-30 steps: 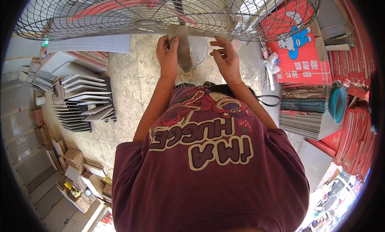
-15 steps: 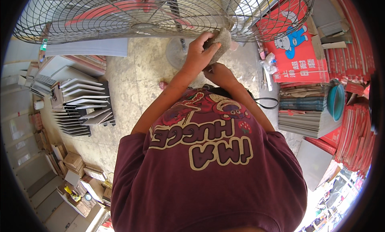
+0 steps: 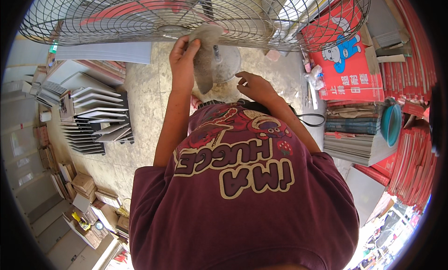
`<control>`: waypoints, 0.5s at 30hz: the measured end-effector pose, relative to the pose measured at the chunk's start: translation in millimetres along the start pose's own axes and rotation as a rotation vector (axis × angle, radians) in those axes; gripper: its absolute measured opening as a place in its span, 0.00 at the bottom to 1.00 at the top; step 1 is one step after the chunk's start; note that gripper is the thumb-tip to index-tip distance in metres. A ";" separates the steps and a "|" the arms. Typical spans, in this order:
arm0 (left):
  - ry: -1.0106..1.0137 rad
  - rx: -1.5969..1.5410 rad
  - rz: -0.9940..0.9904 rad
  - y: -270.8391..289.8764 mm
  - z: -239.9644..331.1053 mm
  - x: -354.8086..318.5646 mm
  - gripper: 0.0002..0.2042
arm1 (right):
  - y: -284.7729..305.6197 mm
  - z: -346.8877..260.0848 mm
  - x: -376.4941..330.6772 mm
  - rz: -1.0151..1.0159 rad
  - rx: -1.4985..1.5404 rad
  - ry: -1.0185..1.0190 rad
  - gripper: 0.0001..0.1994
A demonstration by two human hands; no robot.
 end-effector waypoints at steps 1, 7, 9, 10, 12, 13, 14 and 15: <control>-0.004 -0.035 0.057 4.0 3.0 -0.2 0.07 | -0.1 0.4 0.4 0.007 0.003 0.007 0.21; -0.060 -0.070 0.224 25.0 3.0 -5.3 0.07 | 2.5 -0.7 -0.9 0.025 0.020 0.018 0.20; -0.078 -0.023 0.220 16.2 1.2 -8.4 0.07 | 2.5 0.3 -1.6 0.030 0.024 0.023 0.20; -0.116 0.034 0.175 7.2 3.2 -10.5 0.09 | 2.5 0.7 -2.1 0.031 0.024 0.024 0.20; -0.173 0.094 0.098 -11.0 2.4 -12.4 0.10 | 2.6 1.4 -3.0 0.036 0.029 0.031 0.19; -0.211 0.101 0.048 -20.1 -0.7 -12.0 0.11 | 2.6 1.9 -3.4 0.037 0.032 0.035 0.19; -0.261 0.126 0.017 -30.7 -1.9 -11.7 0.11 | 2.9 2.4 -3.8 0.041 0.036 0.041 0.19; -0.290 0.153 -0.014 -39.9 -6.8 -10.2 0.11 | 3.2 3.6 -4.4 0.043 0.031 0.040 0.19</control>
Point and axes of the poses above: each hand's wrist, its own x-axis towards the middle knuckle, its own y-axis out of the back of the hand, z = x × y, the point moved 2 cm from there along x, towards the middle knuckle, and after that the axes turned 8 degrees about x, right-handed, at the moved point
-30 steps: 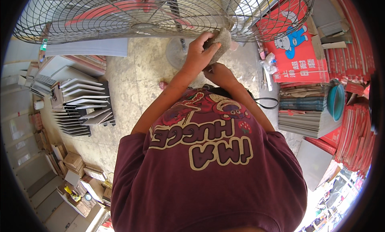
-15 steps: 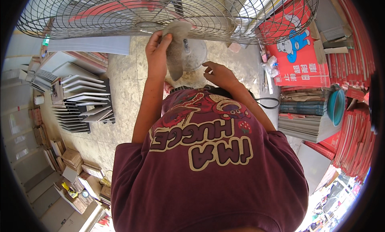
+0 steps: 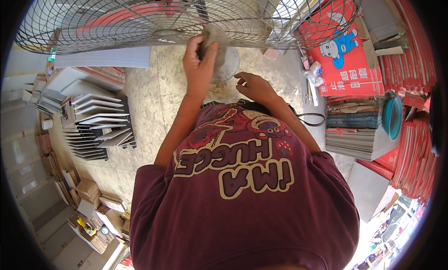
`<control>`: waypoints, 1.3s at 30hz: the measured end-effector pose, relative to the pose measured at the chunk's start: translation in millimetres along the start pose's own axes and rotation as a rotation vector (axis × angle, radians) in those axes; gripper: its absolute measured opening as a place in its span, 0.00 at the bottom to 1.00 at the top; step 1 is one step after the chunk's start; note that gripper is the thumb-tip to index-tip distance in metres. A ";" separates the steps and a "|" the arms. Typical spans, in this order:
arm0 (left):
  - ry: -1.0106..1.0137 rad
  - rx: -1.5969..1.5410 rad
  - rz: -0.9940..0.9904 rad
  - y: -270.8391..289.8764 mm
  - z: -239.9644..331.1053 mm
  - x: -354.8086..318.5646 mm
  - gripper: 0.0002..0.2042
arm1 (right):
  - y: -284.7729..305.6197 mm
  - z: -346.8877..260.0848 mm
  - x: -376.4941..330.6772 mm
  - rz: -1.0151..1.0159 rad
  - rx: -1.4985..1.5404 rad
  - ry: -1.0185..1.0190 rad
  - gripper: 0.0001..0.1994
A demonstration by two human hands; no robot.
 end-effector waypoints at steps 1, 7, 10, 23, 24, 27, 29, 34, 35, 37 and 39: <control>-0.031 0.026 -0.033 -9.0 -0.4 0.6 0.11 | -0.4 0.8 -0.7 0.001 -0.003 0.001 0.19; -0.018 -0.018 -0.035 -44.0 2.3 2.8 0.10 | 0.8 3.8 -2.2 0.003 -0.062 -0.015 0.19; -0.064 0.036 -0.095 -53.6 1.3 1.5 0.09 | -0.5 5.7 -3.2 0.007 -0.054 -0.011 0.18; 0.053 -0.091 -0.421 -96.0 15.7 0.6 0.10 | 0.4 -0.8 -10.1 -0.080 -0.121 -0.095 0.19; 0.126 -0.150 -0.419 -92.7 14.0 0.4 0.10 | -1.2 3.2 -8.8 -0.076 -0.094 -0.067 0.19; 0.225 -0.231 -0.379 -79.0 17.8 3.2 0.10 | -5.7 14.4 -4.0 -0.072 -0.044 -0.015 0.19; 0.246 -0.263 -0.358 -70.1 12.0 5.1 0.10 | -5.5 11.0 -2.0 -0.078 -0.052 -0.023 0.19; 0.276 -0.232 -0.208 -42.4 5.1 6.4 0.10 | -7.5 14.6 6.2 -0.132 -0.071 -0.003 0.19; 0.299 -0.221 -0.180 -34.2 7.2 7.5 0.10 | -6.7 13.9 6.7 -0.141 -0.066 -0.012 0.19; 0.349 -0.264 -0.121 -18.6 9.3 10.0 0.09 | -4.7 12.0 7.4 -0.132 -0.069 -0.014 0.19; 0.345 -0.278 -0.055 -1.9 5.2 12.1 0.09 | -4.0 10.8 8.9 -0.134 -0.072 -0.011 0.19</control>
Point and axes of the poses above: each hand's wrist, its own x-axis towards the middle knuckle, its own y-axis out of the back of the hand, z = x × y, the point moved 2 cm from there along x, towards the middle knuckle, and after that the axes turned 8 degrees about x, right-handed, at the moved point
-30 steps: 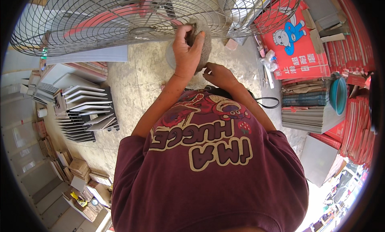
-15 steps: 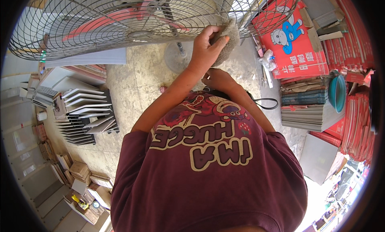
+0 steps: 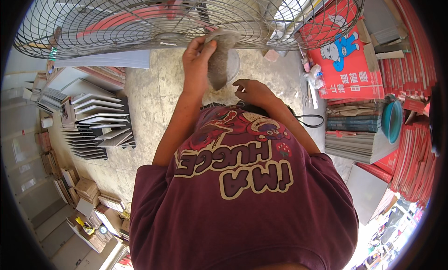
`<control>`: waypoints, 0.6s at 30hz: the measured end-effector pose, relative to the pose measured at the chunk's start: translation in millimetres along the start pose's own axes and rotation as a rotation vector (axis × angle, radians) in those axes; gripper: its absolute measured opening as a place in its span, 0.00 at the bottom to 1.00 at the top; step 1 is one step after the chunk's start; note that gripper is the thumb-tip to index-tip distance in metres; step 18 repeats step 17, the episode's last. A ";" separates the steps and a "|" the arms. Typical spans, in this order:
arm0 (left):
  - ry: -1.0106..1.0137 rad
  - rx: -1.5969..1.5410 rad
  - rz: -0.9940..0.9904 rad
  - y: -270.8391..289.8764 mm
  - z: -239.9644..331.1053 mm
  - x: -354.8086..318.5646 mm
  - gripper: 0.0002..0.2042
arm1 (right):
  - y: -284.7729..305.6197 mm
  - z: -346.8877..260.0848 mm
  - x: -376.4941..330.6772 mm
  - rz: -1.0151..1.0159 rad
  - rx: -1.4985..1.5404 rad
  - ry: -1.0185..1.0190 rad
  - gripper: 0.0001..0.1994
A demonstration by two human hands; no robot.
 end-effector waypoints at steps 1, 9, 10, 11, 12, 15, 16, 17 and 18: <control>-0.005 0.010 0.042 6.8 3.0 1.0 0.08 | 0.4 0.7 0.9 -0.002 0.000 0.000 0.19; -0.168 -0.050 0.241 47.0 23.1 -2.1 0.07 | 4.5 2.4 4.0 0.002 0.000 0.009 0.18; -0.186 -0.027 0.256 45.9 24.9 -3.2 0.07 | 4.4 3.1 4.2 0.002 0.000 0.012 0.18; -0.204 -0.004 0.270 44.1 27.0 -4.2 0.07 | 4.4 3.6 4.4 0.003 0.001 0.014 0.18; -0.223 0.046 0.252 39.0 30.1 -5.2 0.07 | 4.7 3.6 4.3 0.007 0.001 0.017 0.18; -0.306 0.185 0.194 21.3 31.8 -6.1 0.09 | 6.3 2.0 4.6 0.025 0.007 0.029 0.18; -0.288 0.226 0.136 12.7 33.2 -7.7 0.11 | 6.8 2.3 5.0 0.038 0.015 0.033 0.18; -0.269 0.267 0.079 1.5 39.3 -12.6 0.12 | 7.3 2.7 5.6 0.052 0.022 0.037 0.18; -0.269 0.267 0.079 1.5 39.3 -12.6 0.12 | 7.3 2.7 5.6 0.052 0.022 0.037 0.18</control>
Point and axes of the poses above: each hand's wrist, its own x-axis towards the middle knuckle, its own y-axis out of the back of the hand, z = x × y, the point moved 2 cm from there along x, towards the middle knuckle, and after that the axes turned 8 degrees about x, right-handed, at the moved point
